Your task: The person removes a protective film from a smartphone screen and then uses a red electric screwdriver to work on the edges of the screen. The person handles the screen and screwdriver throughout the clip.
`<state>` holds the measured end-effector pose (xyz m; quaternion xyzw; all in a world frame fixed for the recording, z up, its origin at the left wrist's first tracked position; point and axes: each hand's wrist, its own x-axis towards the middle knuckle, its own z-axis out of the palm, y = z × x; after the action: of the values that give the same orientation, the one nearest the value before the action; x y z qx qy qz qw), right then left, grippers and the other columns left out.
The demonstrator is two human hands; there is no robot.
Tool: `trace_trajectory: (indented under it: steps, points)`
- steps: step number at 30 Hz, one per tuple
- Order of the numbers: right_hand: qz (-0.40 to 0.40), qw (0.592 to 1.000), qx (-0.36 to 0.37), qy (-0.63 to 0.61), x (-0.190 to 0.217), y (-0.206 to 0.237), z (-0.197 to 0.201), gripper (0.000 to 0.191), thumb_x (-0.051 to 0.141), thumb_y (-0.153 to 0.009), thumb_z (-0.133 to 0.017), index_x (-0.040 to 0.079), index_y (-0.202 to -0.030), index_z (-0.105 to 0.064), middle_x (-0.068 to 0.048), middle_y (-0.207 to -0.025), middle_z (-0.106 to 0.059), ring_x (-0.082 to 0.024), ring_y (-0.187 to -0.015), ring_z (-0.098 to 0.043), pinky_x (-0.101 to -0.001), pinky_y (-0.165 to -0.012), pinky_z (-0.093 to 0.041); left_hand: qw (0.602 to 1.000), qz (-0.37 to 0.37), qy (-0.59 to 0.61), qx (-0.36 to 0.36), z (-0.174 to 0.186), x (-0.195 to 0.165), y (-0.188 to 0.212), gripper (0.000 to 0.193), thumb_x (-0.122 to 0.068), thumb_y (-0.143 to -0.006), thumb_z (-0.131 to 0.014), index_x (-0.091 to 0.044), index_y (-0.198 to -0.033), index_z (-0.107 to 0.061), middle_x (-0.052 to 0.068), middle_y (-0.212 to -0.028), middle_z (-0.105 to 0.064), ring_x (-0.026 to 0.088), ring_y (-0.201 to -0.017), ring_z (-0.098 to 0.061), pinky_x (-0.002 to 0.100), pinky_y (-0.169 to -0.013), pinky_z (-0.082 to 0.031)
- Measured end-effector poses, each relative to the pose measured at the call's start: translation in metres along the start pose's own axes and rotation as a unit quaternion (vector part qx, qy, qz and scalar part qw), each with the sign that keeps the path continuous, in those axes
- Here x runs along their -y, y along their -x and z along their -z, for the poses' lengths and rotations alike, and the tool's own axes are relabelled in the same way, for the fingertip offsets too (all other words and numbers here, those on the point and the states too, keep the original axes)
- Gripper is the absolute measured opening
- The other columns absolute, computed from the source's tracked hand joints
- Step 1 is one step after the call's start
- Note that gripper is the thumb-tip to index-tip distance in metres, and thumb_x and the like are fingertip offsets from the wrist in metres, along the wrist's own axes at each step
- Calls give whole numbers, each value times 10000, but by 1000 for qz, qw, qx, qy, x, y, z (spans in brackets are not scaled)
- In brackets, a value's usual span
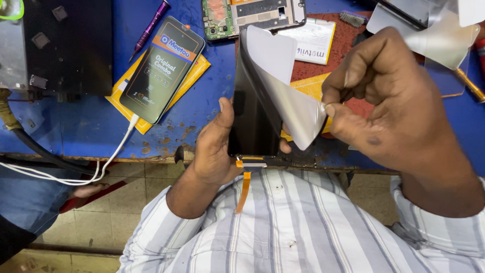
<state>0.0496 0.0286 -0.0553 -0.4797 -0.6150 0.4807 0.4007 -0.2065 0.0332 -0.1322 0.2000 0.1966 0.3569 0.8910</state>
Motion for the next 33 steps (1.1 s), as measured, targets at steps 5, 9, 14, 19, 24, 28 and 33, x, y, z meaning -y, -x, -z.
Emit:
trace_trajectory:
  steps: [5,9,14,19,24,28,33]
  points:
    - [6,1000,-15,6,10,-1,9,381,-87,-921,-645,80,-1125,-371,-55,-1008,-530,-59,-866,-589,-201,-777,-515,999,-1,-20,27,-6,-1,-1,783,-615,-1099,-330,76,-1442,-466,276,-1221,-661,319,-1009,-715,430,-938,-610]
    - [4,999,-38,-26,12,-1,20,394,-103,-928,-628,90,-1170,-384,-79,-999,-559,-53,-848,-586,-193,-752,-510,997,-9,-35,62,-8,0,1,777,-601,-1117,-311,77,-1475,-438,283,-1264,-627,295,-937,-707,410,-897,-601]
    - [-4,996,-71,51,-3,3,44,326,-132,-1012,-625,72,-1166,-423,-108,-1013,-601,-94,-826,-609,-219,-715,-531,995,8,-29,98,-11,-2,8,794,-588,-1133,-303,84,-1549,-376,280,-1373,-576,272,-953,-684,372,-869,-586]
    - [22,998,-51,0,-40,-13,76,300,-151,-1033,-648,61,-1150,-470,-110,-1033,-590,-126,-854,-605,-227,-733,-521,995,43,-13,93,-16,-4,12,775,-550,-1075,-345,42,-1575,-335,253,-1451,-537,274,-1114,-660,403,-892,-590]
    - [-15,998,-52,24,-56,-26,100,300,-122,-1015,-657,59,-1167,-471,-114,-1057,-588,-140,-885,-599,-241,-756,-515,991,58,-14,117,-18,-5,18,757,-541,-1129,-387,83,-1557,-384,264,-1353,-589,263,-944,-673,360,-835,-572]
    - [-28,998,-52,33,-55,-35,109,305,-99,-1001,-663,57,-1180,-472,-117,-1077,-586,-152,-909,-595,-252,-776,-511,989,93,-12,118,-15,-8,23,774,-550,-1122,-445,102,-1537,-419,266,-1244,-636,250,-883,-673,350,-816,-566]
    - [-35,997,-50,41,-53,-42,117,318,-70,-983,-672,55,-1197,-473,-121,-1102,-584,-166,-940,-589,-265,-800,-505,986,95,-13,135,-13,-10,23,761,-547,-1126,-483,138,-1455,-439,280,-1191,-648,258,-879,-683,350,-799,-571]
